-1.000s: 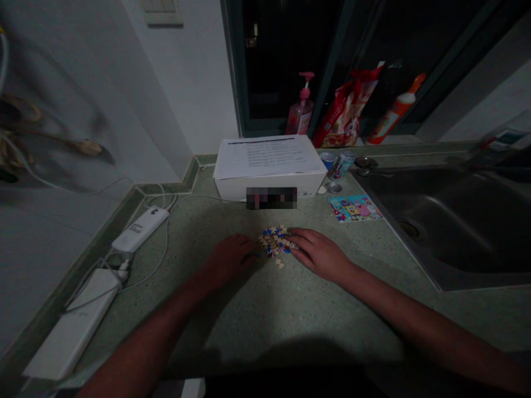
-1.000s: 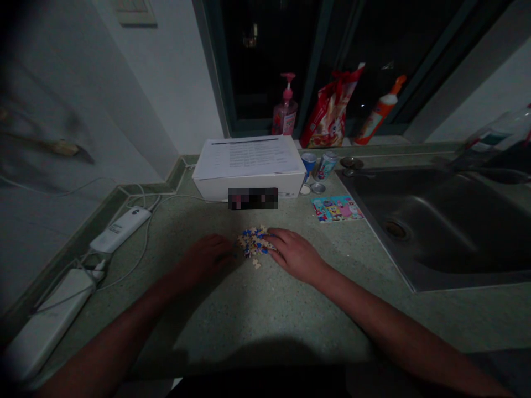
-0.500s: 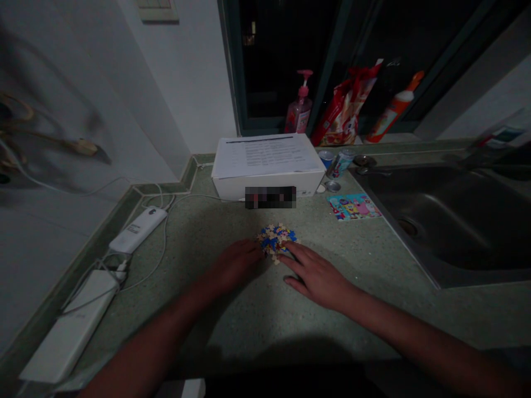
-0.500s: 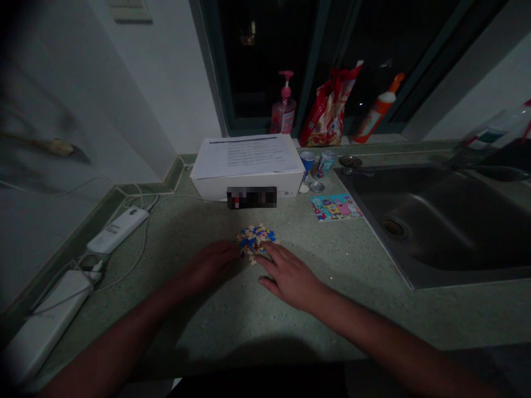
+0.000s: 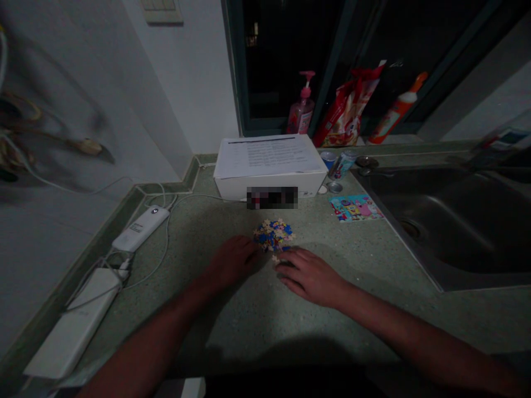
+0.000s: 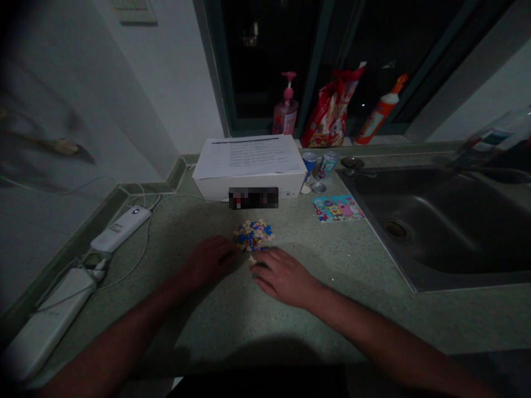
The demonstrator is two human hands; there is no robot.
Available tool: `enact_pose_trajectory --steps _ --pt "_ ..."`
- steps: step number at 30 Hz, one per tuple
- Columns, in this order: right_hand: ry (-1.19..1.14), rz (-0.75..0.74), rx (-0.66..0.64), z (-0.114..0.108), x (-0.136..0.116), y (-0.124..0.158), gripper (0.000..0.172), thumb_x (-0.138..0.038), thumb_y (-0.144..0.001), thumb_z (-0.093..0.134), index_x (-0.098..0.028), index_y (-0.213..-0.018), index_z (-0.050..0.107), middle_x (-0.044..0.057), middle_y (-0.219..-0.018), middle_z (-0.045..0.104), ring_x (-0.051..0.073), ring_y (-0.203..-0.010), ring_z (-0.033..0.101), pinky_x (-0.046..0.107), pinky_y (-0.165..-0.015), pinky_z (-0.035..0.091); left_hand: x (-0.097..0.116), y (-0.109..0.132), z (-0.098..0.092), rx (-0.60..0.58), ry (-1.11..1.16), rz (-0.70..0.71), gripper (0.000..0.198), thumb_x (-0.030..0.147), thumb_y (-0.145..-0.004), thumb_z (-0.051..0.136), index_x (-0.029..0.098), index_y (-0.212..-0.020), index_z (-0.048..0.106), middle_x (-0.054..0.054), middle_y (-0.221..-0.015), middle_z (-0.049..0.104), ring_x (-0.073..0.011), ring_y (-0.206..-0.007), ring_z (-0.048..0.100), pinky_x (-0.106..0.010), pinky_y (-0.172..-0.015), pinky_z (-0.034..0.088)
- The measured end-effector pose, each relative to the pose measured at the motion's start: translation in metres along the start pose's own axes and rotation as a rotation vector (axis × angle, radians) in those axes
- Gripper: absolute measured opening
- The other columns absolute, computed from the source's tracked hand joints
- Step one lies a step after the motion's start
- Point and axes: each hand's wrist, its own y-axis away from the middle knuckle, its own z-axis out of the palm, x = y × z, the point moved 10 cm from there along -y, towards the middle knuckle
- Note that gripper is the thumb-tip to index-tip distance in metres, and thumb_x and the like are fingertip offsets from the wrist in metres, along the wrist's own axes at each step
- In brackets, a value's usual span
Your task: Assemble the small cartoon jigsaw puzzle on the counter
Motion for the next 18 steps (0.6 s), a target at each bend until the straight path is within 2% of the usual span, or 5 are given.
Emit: enact_pose_trajectory --steps 3,6,13,18 --pt "-0.005 -0.013 -0.002 0.003 -0.003 0.002 0.024 -0.030 -0.104 0.061 -0.020 -0.124 0.070 0.013 -0.132 0.071 0.029 -0.119 0.069 0.050 -0.103 0.061 0.003 0.003 0.001 -0.025 -0.007 0.022 0.019 0.029 -0.107 0.058 0.020 -0.102 0.073 -0.006 -0.097 0.074 -0.0241 -0.090 0.067 -0.039 -0.082 0.055" --pt "0.002 0.002 -0.002 0.005 0.000 0.000 0.029 -0.030 -0.103 0.064 -0.018 -0.128 0.069 0.015 -0.137 0.069 0.031 -0.128 0.065 0.053 -0.110 0.057 0.007 0.000 0.002 -0.020 -0.013 0.042 0.018 0.028 -0.107 0.057 0.020 -0.105 0.073 -0.007 -0.101 0.075 -0.0242 -0.094 0.068 -0.040 -0.087 0.055" --pt "0.018 0.079 -0.017 0.009 0.010 -0.001 0.041 -0.031 -0.102 0.066 -0.017 -0.140 0.064 0.018 -0.149 0.063 0.034 -0.141 0.057 0.059 -0.118 0.051 0.013 -0.003 0.001 0.035 -0.018 0.087 0.019 0.021 -0.104 0.061 0.020 -0.118 0.073 -0.008 -0.115 0.077 -0.0258 -0.105 0.069 -0.043 -0.096 0.055" --pt "0.015 0.144 0.018 0.007 0.022 0.000 0.042 -0.029 -0.103 0.063 -0.017 -0.144 0.062 0.017 -0.147 0.064 0.032 -0.139 0.058 0.058 -0.119 0.050 0.009 0.000 -0.002 0.073 -0.014 0.073 0.022 0.021 -0.103 0.062 0.020 -0.122 0.072 -0.009 -0.118 0.076 -0.0266 -0.108 0.069 -0.046 -0.098 0.056"
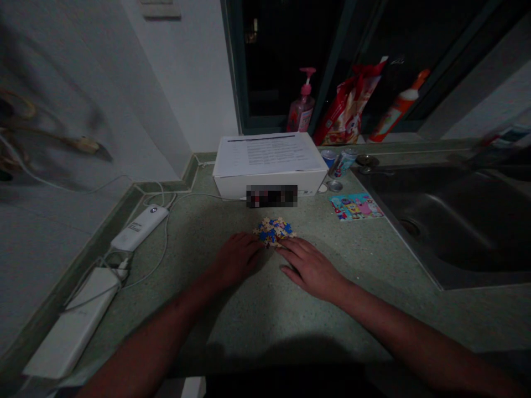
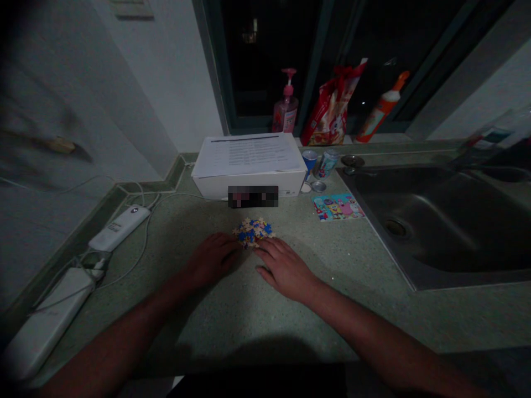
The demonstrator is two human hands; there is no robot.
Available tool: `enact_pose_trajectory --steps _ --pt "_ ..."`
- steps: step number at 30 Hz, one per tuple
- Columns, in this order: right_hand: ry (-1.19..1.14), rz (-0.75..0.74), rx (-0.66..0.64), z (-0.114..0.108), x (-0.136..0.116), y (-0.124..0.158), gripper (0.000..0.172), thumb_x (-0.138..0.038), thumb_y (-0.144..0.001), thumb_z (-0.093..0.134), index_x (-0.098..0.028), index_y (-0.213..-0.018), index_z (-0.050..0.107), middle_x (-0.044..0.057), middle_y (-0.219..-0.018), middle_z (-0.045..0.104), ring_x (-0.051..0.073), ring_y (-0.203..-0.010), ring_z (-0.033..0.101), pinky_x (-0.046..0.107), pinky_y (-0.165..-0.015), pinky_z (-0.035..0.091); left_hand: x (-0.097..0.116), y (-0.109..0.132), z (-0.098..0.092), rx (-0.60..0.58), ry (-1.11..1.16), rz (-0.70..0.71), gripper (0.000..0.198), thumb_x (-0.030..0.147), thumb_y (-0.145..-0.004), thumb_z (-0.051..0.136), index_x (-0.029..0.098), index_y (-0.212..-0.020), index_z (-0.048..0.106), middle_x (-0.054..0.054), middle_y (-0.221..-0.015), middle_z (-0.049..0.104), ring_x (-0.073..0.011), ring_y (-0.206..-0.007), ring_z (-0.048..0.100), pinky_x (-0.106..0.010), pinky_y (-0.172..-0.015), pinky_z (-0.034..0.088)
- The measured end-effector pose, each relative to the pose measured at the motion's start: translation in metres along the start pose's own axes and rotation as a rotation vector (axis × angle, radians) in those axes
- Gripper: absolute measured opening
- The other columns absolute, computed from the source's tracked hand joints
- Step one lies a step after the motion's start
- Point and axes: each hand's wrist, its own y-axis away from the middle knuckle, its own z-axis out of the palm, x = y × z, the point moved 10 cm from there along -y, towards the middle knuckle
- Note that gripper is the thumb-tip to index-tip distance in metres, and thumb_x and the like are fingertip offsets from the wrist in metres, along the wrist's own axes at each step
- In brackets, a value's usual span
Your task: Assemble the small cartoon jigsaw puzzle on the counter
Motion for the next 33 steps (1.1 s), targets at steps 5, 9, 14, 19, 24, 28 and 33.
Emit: enact_pose_trajectory --steps 5,9,14,19,24,28,33 --pt "0.020 0.000 0.026 -0.002 0.005 0.000 0.036 -0.029 -0.104 0.063 -0.020 -0.139 0.066 0.019 -0.152 0.058 0.034 -0.143 0.055 0.059 -0.118 0.050 0.001 -0.001 -0.004 0.040 0.017 0.017 0.025 0.019 -0.100 0.064 0.022 -0.122 0.073 -0.012 -0.133 0.071 -0.0293 -0.122 0.066 -0.050 -0.104 0.056" --pt "0.044 -0.019 0.007 0.001 0.004 -0.001 0.036 -0.030 -0.104 0.062 -0.019 -0.138 0.067 0.021 -0.154 0.056 0.036 -0.146 0.053 0.061 -0.119 0.049 0.005 -0.003 0.000 0.030 0.001 0.040 0.029 0.021 -0.099 0.065 0.022 -0.126 0.073 -0.015 -0.145 0.065 -0.0335 -0.132 0.061 -0.056 -0.109 0.053" --pt "0.044 -0.024 0.015 -0.003 0.004 -0.008 0.037 -0.030 -0.105 0.060 -0.018 -0.139 0.065 0.018 -0.148 0.062 0.033 -0.141 0.058 0.058 -0.118 0.050 0.008 -0.005 0.001 0.059 0.043 0.054 0.029 0.021 -0.101 0.062 0.020 -0.129 0.070 -0.014 -0.141 0.069 -0.0304 -0.129 0.064 -0.054 -0.111 0.052" --pt "0.024 0.021 -0.003 -0.011 0.008 -0.026 0.032 -0.023 -0.103 0.060 -0.017 -0.133 0.069 0.016 -0.134 0.070 0.032 -0.126 0.066 0.056 -0.108 0.058 0.002 -0.005 -0.007 0.125 0.063 0.010 0.022 0.022 -0.105 0.058 0.020 -0.122 0.072 -0.012 -0.131 0.074 -0.0276 -0.121 0.067 -0.052 -0.108 0.053" --pt "0.021 0.074 0.070 -0.012 0.012 -0.039 0.025 -0.021 -0.103 0.059 -0.018 -0.123 0.075 0.016 -0.127 0.074 0.032 -0.117 0.069 0.055 -0.102 0.060 -0.005 -0.006 -0.011 0.121 0.049 -0.043 0.018 0.021 -0.105 0.059 0.022 -0.112 0.075 -0.007 -0.116 0.078 -0.0251 -0.110 0.069 -0.048 -0.104 0.052" --pt "0.026 0.066 0.091 -0.007 0.011 -0.034 0.022 -0.022 -0.104 0.059 -0.018 -0.116 0.077 0.014 -0.117 0.075 0.031 -0.108 0.070 0.052 -0.097 0.061 0.005 -0.006 -0.011 0.097 0.054 0.029 0.017 0.022 -0.104 0.061 0.022 -0.109 0.077 -0.007 -0.112 0.078 -0.0242 -0.106 0.068 -0.044 -0.102 0.052" --pt "0.029 0.026 0.059 -0.002 0.010 -0.026 0.025 -0.022 -0.102 0.061 -0.017 -0.122 0.075 0.017 -0.128 0.070 0.032 -0.114 0.068 0.055 -0.099 0.060 0.010 -0.007 0.000 0.033 0.029 0.019 0.018 0.019 -0.101 0.062 0.020 -0.111 0.077 -0.008 -0.114 0.077 -0.0264 -0.105 0.067 -0.045 -0.100 0.052"
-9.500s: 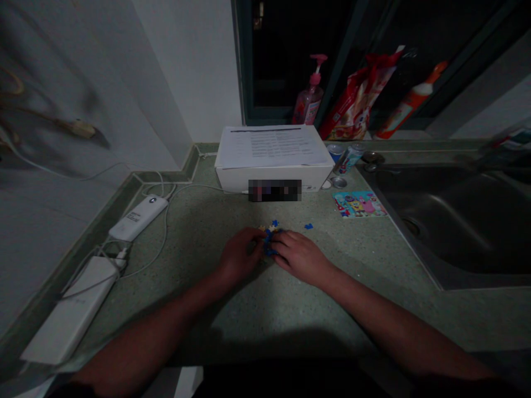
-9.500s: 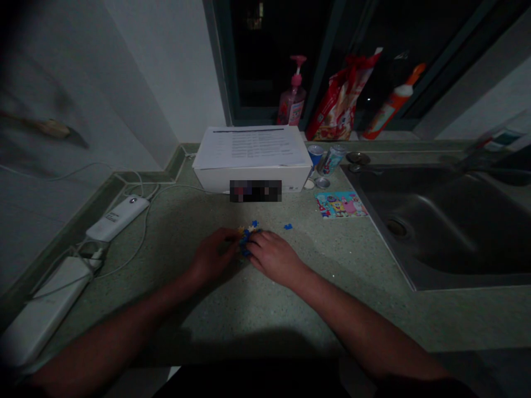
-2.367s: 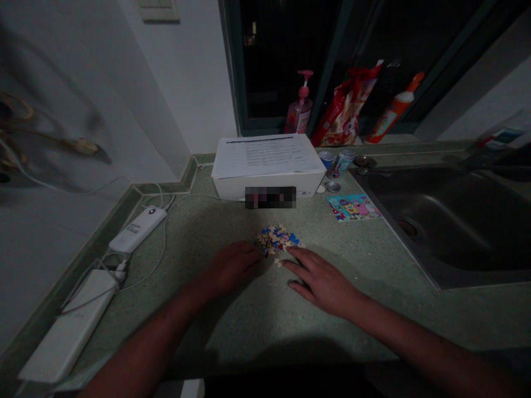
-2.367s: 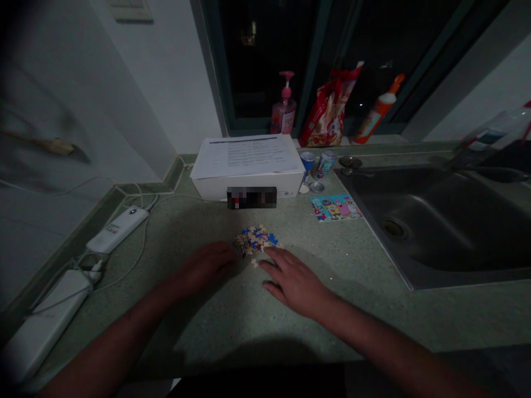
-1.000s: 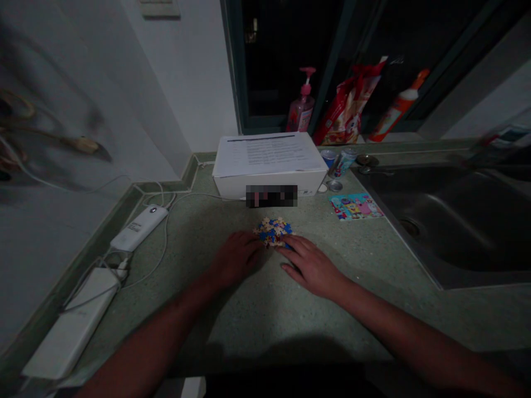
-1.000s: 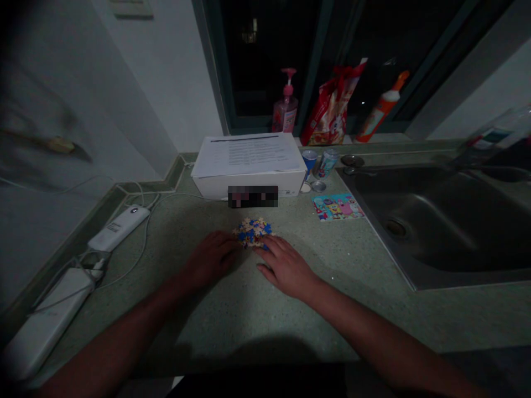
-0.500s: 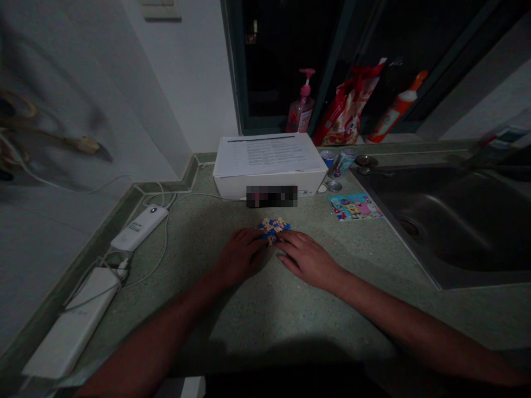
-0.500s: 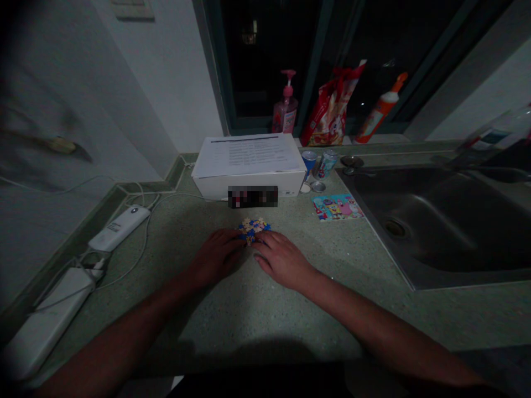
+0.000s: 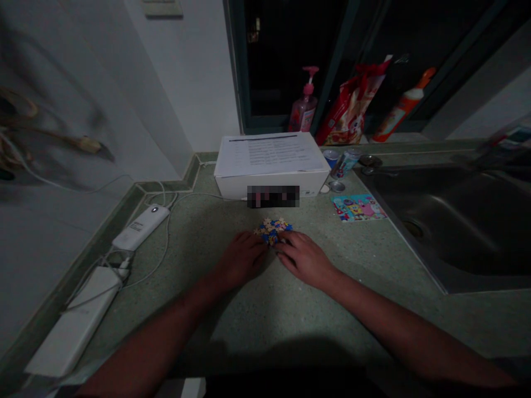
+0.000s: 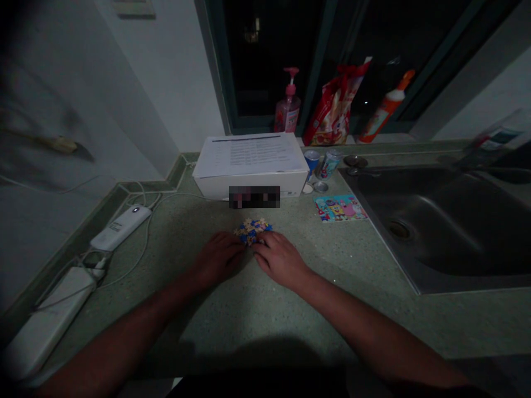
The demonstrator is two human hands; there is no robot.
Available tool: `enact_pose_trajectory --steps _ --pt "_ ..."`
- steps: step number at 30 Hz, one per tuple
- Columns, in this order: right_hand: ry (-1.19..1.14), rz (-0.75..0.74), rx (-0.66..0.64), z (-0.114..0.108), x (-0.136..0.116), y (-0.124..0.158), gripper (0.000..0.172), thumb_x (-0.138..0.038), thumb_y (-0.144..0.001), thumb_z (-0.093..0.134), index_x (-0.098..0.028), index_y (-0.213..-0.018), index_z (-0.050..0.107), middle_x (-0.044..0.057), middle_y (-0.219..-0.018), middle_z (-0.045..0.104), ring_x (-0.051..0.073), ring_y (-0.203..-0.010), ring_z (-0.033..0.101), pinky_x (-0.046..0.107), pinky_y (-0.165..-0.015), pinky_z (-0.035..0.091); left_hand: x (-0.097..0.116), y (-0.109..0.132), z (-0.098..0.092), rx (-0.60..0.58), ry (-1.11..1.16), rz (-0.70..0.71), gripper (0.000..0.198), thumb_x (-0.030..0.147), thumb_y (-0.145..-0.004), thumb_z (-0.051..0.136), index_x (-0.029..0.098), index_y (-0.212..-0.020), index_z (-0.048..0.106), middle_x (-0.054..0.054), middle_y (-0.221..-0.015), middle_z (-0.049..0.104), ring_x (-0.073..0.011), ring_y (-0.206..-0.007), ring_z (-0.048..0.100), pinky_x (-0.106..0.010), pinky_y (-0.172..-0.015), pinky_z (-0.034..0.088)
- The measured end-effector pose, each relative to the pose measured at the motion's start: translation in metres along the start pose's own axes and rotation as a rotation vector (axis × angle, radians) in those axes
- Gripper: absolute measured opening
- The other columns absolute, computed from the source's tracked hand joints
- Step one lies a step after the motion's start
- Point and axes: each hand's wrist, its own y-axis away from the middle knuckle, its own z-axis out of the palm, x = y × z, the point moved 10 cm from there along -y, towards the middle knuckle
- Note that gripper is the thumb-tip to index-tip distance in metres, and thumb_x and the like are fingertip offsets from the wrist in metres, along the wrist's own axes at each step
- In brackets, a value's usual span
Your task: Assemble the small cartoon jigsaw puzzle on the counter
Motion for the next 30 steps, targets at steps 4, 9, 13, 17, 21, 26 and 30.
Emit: enact_pose_trajectory --steps 4,9,13,17,21,26,30 --pt "-0.005 0.005 0.005 0.003 0.004 -0.001 0.028 -0.022 -0.101 0.063 -0.016 -0.127 0.072 0.019 -0.137 0.066 0.035 -0.125 0.065 0.057 -0.105 0.058 -0.002 -0.001 0.004 -0.023 -0.015 -0.020 0.020 0.019 -0.101 0.061 0.019 -0.116 0.075 -0.010 -0.118 0.076 -0.0276 -0.108 0.067 -0.047 -0.101 0.052" --pt "-0.014 0.046 0.003 0.007 0.010 -0.002 0.031 -0.020 -0.102 0.061 -0.017 -0.131 0.071 0.019 -0.137 0.068 0.035 -0.127 0.066 0.058 -0.108 0.057 -0.005 0.000 0.005 -0.033 -0.015 -0.044 0.024 0.019 -0.101 0.060 0.021 -0.121 0.074 -0.010 -0.124 0.075 -0.0282 -0.112 0.067 -0.050 -0.103 0.052" --pt "-0.027 0.070 0.012 0.005 0.013 -0.003 0.034 -0.022 -0.103 0.058 -0.017 -0.134 0.070 0.019 -0.138 0.068 0.035 -0.129 0.065 0.060 -0.109 0.056 -0.006 0.001 0.001 0.001 -0.009 -0.055 0.026 0.020 -0.102 0.059 0.021 -0.125 0.072 -0.011 -0.126 0.074 -0.0287 -0.114 0.067 -0.051 -0.103 0.052" --pt "-0.044 0.069 0.032 0.001 0.014 -0.003 0.034 -0.022 -0.104 0.057 -0.020 -0.135 0.070 0.018 -0.140 0.068 0.035 -0.129 0.065 0.061 -0.108 0.056 -0.015 0.002 -0.003 0.045 -0.016 -0.115 0.025 0.020 -0.102 0.059 0.021 -0.124 0.073 -0.011 -0.126 0.074 -0.0294 -0.117 0.065 -0.052 -0.104 0.053" --pt "-0.019 0.056 0.034 0.002 0.012 -0.003 0.031 -0.021 -0.104 0.057 -0.018 -0.130 0.072 0.018 -0.140 0.068 0.035 -0.128 0.066 0.060 -0.108 0.057 -0.018 0.002 -0.006 0.080 -0.028 -0.110 0.025 0.018 -0.100 0.062 0.021 -0.122 0.073 -0.012 -0.134 0.072 -0.0301 -0.123 0.063 -0.053 -0.108 0.051" --pt "-0.028 0.050 0.041 0.002 0.011 -0.002 0.030 -0.021 -0.103 0.058 -0.017 -0.129 0.073 0.018 -0.138 0.069 0.035 -0.129 0.066 0.060 -0.108 0.057 -0.015 0.002 -0.003 0.076 -0.015 -0.064 0.028 0.018 -0.099 0.063 0.021 -0.125 0.073 -0.012 -0.138 0.071 -0.0308 -0.128 0.062 -0.055 -0.112 0.049" --pt "-0.056 0.042 0.048 0.001 0.010 -0.003 0.031 -0.021 -0.104 0.057 -0.019 -0.130 0.073 0.017 -0.137 0.069 0.034 -0.130 0.065 0.060 -0.110 0.056 -0.017 0.001 -0.001 0.053 -0.003 -0.086 0.031 0.018 -0.099 0.063 0.022 -0.128 0.072 -0.012 -0.139 0.071 -0.0310 -0.126 0.063 -0.057 -0.112 0.049"
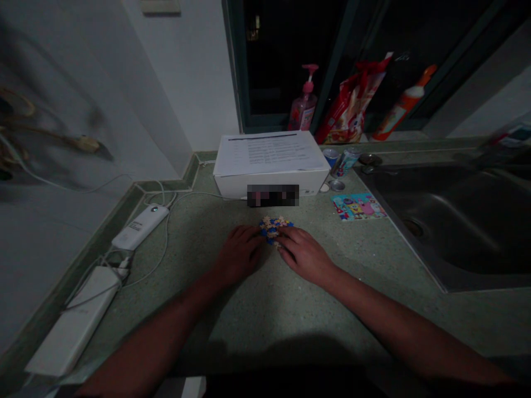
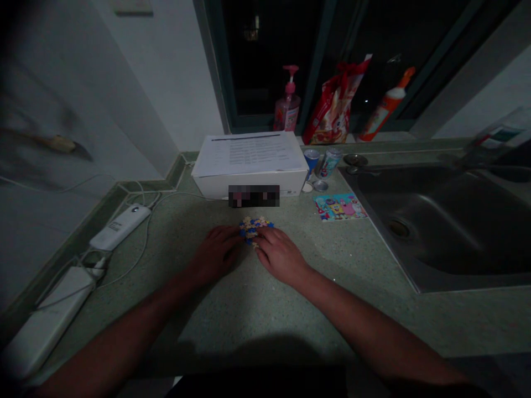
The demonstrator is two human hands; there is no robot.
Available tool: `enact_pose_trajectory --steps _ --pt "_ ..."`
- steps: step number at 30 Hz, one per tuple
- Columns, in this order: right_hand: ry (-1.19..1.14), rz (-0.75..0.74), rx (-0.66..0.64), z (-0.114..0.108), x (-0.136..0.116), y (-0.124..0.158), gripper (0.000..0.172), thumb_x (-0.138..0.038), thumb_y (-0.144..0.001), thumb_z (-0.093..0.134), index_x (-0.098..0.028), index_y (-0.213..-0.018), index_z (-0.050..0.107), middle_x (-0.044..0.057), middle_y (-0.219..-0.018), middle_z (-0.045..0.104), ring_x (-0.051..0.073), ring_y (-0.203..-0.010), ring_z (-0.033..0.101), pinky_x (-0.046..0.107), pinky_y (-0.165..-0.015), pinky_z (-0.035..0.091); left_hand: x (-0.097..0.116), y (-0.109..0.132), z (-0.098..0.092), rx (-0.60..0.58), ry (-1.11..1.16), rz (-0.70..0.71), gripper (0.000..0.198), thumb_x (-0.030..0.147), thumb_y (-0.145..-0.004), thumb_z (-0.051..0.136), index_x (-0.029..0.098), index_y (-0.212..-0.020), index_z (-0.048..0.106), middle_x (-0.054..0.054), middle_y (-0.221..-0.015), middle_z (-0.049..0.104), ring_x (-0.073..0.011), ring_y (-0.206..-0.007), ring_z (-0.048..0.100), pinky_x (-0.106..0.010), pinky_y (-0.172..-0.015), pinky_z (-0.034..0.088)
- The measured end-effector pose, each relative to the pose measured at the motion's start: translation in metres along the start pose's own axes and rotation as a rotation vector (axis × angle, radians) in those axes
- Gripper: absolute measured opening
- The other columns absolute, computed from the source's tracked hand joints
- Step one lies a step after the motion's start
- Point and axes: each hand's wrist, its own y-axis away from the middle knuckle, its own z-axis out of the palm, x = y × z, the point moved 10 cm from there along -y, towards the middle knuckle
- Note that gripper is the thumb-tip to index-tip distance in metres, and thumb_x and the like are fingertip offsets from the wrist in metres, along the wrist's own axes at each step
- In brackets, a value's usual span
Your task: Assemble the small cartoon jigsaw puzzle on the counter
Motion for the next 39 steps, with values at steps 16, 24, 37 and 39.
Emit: enact_pose_trajectory --steps 16,24,37,39 --pt "0.004 -0.019 -0.025 -0.0006 -0.0034 -0.0012 0.033 -0.019 -0.104 0.056 -0.018 -0.133 0.071 0.017 -0.138 0.069 0.033 -0.132 0.064 0.059 -0.112 0.056 0.0047 -0.0007 -0.0037 0.019 0.002 0.043 0.032 0.018 -0.100 0.060 0.022 -0.130 0.070 -0.012 -0.139 0.069 -0.0303 -0.128 0.060 -0.055 -0.112 0.048" --pt "0.005 -0.019 -0.032 0.0021 -0.0033 -0.0003 0.031 -0.018 -0.103 0.058 -0.014 -0.130 0.072 0.018 -0.137 0.069 0.034 -0.130 0.065 0.059 -0.111 0.056 0.0028 0.0001 0.0022 0.003 -0.024 0.042 0.036 0.017 -0.101 0.060 0.024 -0.134 0.070 -0.011 -0.142 0.067 -0.0310 -0.130 0.059 -0.057 -0.113 0.048" --pt "-0.013 -0.025 -0.012 0.0007 -0.0036 -0.0004 0.032 -0.018 -0.101 0.060 -0.018 -0.131 0.072 0.018 -0.136 0.070 0.034 -0.130 0.065 0.059 -0.110 0.057 0.0065 -0.0004 0.0011 0.002 0.010 0.062 0.035 0.015 -0.100 0.057 0.021 -0.131 0.071 -0.013 -0.140 0.068 -0.0304 -0.130 0.061 -0.054 -0.113 0.049" --pt "-0.002 -0.028 -0.014 0.0009 -0.0038 -0.0006 0.031 -0.018 -0.101 0.060 -0.017 -0.130 0.072 0.018 -0.136 0.070 0.035 -0.129 0.066 0.059 -0.110 0.057 0.0086 -0.0006 0.0011 -0.006 0.011 0.076 0.034 0.013 -0.100 0.056 0.020 -0.130 0.071 -0.014 -0.139 0.068 -0.0309 -0.130 0.061 -0.055 -0.113 0.049"
